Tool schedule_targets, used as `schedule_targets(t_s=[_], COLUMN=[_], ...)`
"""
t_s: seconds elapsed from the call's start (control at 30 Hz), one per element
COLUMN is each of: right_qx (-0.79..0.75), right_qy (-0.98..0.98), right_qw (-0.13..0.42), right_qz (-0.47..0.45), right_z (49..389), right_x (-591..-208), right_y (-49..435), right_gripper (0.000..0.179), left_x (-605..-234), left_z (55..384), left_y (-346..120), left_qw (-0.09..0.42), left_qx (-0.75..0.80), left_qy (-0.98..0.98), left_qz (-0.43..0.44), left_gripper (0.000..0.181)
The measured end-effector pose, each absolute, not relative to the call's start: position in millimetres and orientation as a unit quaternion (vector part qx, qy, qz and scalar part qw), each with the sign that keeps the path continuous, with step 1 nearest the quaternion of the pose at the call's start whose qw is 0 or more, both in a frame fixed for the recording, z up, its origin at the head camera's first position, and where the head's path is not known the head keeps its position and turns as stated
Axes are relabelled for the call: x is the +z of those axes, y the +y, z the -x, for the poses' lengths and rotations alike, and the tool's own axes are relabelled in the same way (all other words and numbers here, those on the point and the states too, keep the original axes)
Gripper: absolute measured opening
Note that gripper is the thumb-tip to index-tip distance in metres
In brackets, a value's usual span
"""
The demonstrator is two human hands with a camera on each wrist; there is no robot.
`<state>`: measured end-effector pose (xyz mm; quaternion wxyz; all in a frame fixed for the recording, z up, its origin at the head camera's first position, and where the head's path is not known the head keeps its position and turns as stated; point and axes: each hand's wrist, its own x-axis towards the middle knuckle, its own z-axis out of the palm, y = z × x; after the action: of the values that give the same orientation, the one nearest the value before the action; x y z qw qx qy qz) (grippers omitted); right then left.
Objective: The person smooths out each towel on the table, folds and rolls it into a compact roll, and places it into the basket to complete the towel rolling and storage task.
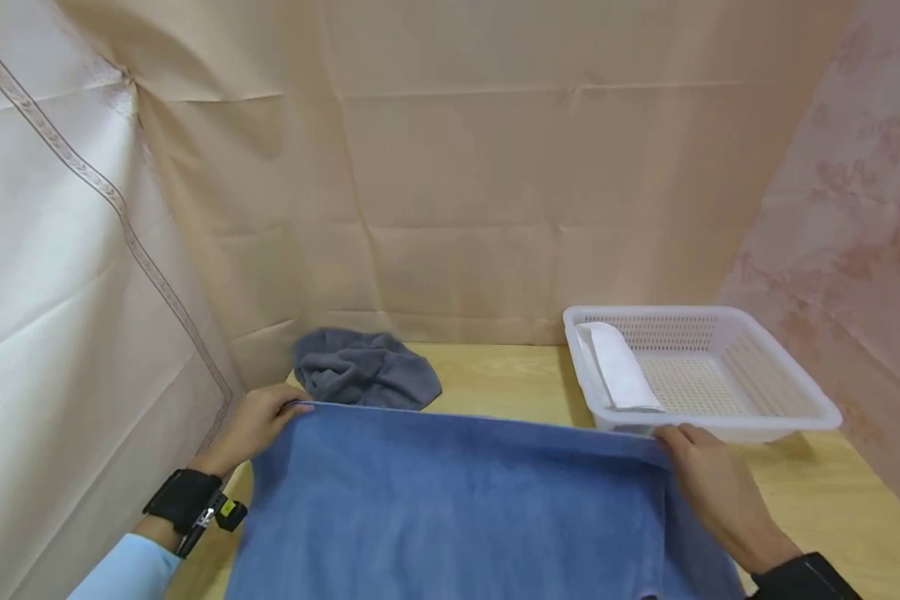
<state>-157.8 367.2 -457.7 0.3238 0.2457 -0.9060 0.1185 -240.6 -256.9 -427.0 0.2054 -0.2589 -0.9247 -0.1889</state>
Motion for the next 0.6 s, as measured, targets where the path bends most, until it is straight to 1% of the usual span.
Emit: schedule_targets(t_s=[0.03, 0.1, 0.13, 0.17, 0.27, 0.33, 0.37, 0.4, 0.43, 0.47, 0.53, 0.57, 0.6], right_qx=[0.125, 0.144, 0.150, 0.150, 0.141, 0.131, 0.128, 0.128, 0.134, 0.147, 0.188, 0.215, 0.249], right_qy=[-0.908, -0.915, -0.917, -0.919, -0.921, -0.921, -0.921, -0.921, -0.922, -0.923, -0.918, -0.912, -0.902], right_qw=[0.325, 0.320, 0.316, 0.315, 0.317, 0.316, 0.313, 0.306, 0.291, 0.270, 0.214, 0.173, 0.117], right_qz=[-0.232, -0.201, -0.190, -0.182, -0.177, -0.187, -0.194, -0.204, -0.216, -0.231, -0.275, -0.304, -0.332], right_z=[159.8, 162.9, 164.1, 165.2, 166.1, 164.5, 163.3, 161.5, 158.8, 155.4, 147.5, 143.3, 139.0], right_x=[-453.5, -443.9, -439.2, -434.9, -424.1, -419.4, -418.1, -417.2, -417.3, -418.1, -422.0, -424.9, -428.2], right_y=[371.5, 378.4, 381.5, 384.0, 389.8, 393.0, 394.8, 397.2, 400.0, 403.6, 413.2, 419.0, 424.8], right_gripper=[0.013, 0.038, 0.042, 0.044, 0.042, 0.041, 0.041, 0.040, 0.041, 0.045, 0.054, 0.059, 0.061], left_x=[-425.3, -420.2, -416.9, -413.3, -403.0, -396.1, -392.8, -389.9, -386.8, -384.3, -381.3, -380.6, -381.0], left_z=[242.4, 246.0, 247.4, 248.6, 252.0, 252.5, 251.0, 248.1, 243.9, 238.5, 224.9, 217.0, 210.0], left_y=[-258.2, -259.8, -259.9, -259.8, -261.0, -265.7, -269.6, -275.2, -281.7, -288.9, -303.6, -310.1, -315.6], left_qw=[0.227, 0.273, 0.296, 0.317, 0.371, 0.381, 0.366, 0.332, 0.283, 0.216, 0.050, -0.039, -0.118], left_qx=[-0.188, -0.194, -0.199, -0.207, -0.226, -0.234, -0.243, -0.259, -0.278, -0.304, -0.353, -0.376, -0.392], left_qy=[-0.921, -0.910, -0.903, -0.895, -0.872, -0.864, -0.865, -0.869, -0.876, -0.879, -0.874, -0.863, -0.847], left_qz=[0.253, 0.243, 0.240, 0.235, 0.225, 0.233, 0.242, 0.257, 0.275, 0.299, 0.331, 0.335, 0.338], left_gripper=[0.005, 0.006, 0.006, 0.006, 0.007, 0.008, 0.009, 0.010, 0.011, 0.011, 0.011, 0.012, 0.011])
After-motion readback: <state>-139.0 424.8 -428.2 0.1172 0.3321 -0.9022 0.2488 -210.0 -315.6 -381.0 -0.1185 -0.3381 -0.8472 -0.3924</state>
